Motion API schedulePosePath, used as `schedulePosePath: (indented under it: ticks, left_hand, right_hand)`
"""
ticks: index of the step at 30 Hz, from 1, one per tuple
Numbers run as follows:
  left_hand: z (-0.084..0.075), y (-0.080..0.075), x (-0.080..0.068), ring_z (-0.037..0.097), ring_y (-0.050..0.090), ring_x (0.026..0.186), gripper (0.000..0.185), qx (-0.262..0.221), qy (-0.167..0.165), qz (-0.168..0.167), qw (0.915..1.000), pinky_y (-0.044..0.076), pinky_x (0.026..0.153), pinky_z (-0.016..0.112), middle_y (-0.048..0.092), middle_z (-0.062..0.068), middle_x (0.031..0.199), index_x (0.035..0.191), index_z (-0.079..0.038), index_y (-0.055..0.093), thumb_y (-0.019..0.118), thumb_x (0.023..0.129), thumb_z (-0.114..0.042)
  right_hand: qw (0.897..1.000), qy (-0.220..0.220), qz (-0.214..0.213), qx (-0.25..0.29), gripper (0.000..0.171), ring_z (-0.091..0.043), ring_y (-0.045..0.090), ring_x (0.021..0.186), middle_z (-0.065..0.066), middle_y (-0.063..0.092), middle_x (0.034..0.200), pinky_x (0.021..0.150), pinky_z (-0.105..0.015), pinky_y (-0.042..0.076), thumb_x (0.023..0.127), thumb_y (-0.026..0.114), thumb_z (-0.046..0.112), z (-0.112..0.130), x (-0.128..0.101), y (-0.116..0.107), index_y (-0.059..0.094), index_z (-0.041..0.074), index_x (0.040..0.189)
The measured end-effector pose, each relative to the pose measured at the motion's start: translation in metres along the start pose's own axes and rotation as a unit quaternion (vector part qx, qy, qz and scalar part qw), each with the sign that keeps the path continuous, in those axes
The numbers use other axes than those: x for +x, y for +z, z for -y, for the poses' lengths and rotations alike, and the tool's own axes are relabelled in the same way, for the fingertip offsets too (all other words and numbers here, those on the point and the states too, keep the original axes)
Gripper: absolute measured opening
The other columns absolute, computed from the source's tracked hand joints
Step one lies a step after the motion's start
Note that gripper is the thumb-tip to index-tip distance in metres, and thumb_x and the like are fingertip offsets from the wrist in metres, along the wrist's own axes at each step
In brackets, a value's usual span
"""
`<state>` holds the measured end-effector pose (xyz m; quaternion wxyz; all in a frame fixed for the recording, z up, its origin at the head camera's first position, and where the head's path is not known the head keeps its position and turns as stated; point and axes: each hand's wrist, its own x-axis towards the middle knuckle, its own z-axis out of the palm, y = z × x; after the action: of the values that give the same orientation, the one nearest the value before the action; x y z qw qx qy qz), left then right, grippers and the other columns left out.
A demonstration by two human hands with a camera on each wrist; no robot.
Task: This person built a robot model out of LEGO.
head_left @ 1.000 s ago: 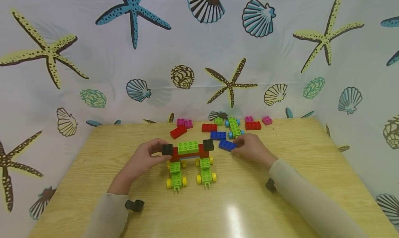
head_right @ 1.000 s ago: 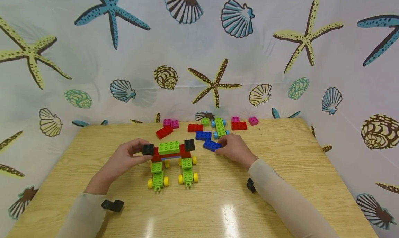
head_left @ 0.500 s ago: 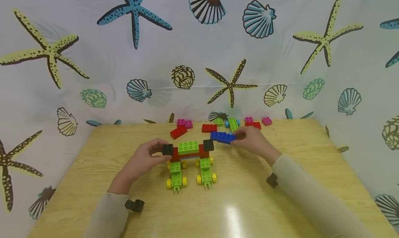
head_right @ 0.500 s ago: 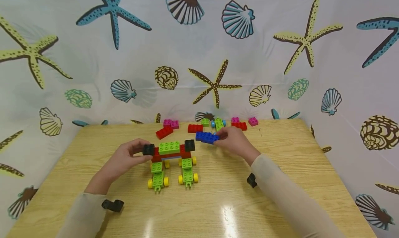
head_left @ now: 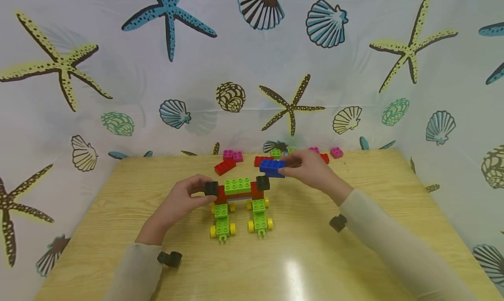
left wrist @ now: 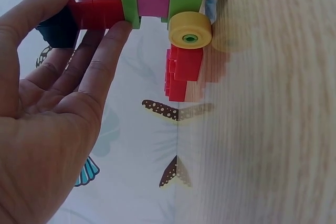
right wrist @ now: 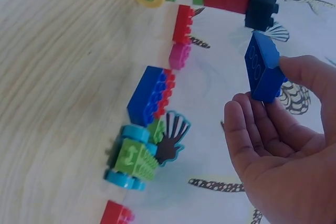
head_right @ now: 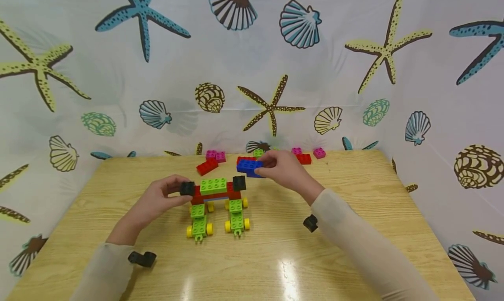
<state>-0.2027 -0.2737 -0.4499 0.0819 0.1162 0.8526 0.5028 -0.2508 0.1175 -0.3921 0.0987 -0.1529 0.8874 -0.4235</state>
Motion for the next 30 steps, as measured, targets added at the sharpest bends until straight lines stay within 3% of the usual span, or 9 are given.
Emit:
schedulePosePath:
  ticks: [8, 16, 30]
  left_hand:
    - [-0.004, -0.004, -0.002, 0.039, 0.066, 0.141, 0.039, -0.002, 0.01, -0.009, 0.9999, 0.058, 0.119, 0.057, 0.075, 0.011, 0.14, 0.139, -0.015, 0.073, 0.082, 0.104, -0.031]
    - [-0.005, -0.005, -0.002, 0.039, 0.065, 0.143, 0.038, -0.009, 0.015, -0.014, 0.9998, 0.06, 0.117, 0.054, 0.076, 0.011, 0.141, 0.139, -0.014, 0.074, 0.081, 0.105, -0.03]
    - [-0.005, -0.004, -0.003, 0.04, 0.062, 0.148, 0.041, -0.017, -0.001, -0.014, 0.9997, 0.054, 0.123, 0.062, 0.075, 0.01, 0.144, 0.141, -0.015, 0.074, 0.082, 0.104, -0.032]
  right_hand:
    - [0.999, -0.022, 0.007, 0.021, 0.042, -0.028, 0.073, 0.117, -0.009, 0.079, 0.128, 0.101, -0.042, 0.066, 0.103, 0.082, 0.03, 0.026, 0.005, 0.012, 0.075, 0.012, 0.14]
    - [0.997, -0.055, 0.05, 0.034, 0.038, -0.025, 0.075, 0.118, -0.007, 0.08, 0.129, 0.103, -0.043, 0.066, 0.104, 0.081, 0.028, 0.04, 0.01, 0.031, 0.075, 0.013, 0.139]
    - [0.993, -0.084, 0.088, 0.002, 0.036, -0.022, 0.073, 0.122, -0.002, 0.079, 0.132, 0.111, -0.043, 0.063, 0.104, 0.082, 0.03, 0.05, 0.015, 0.051, 0.077, 0.017, 0.137]
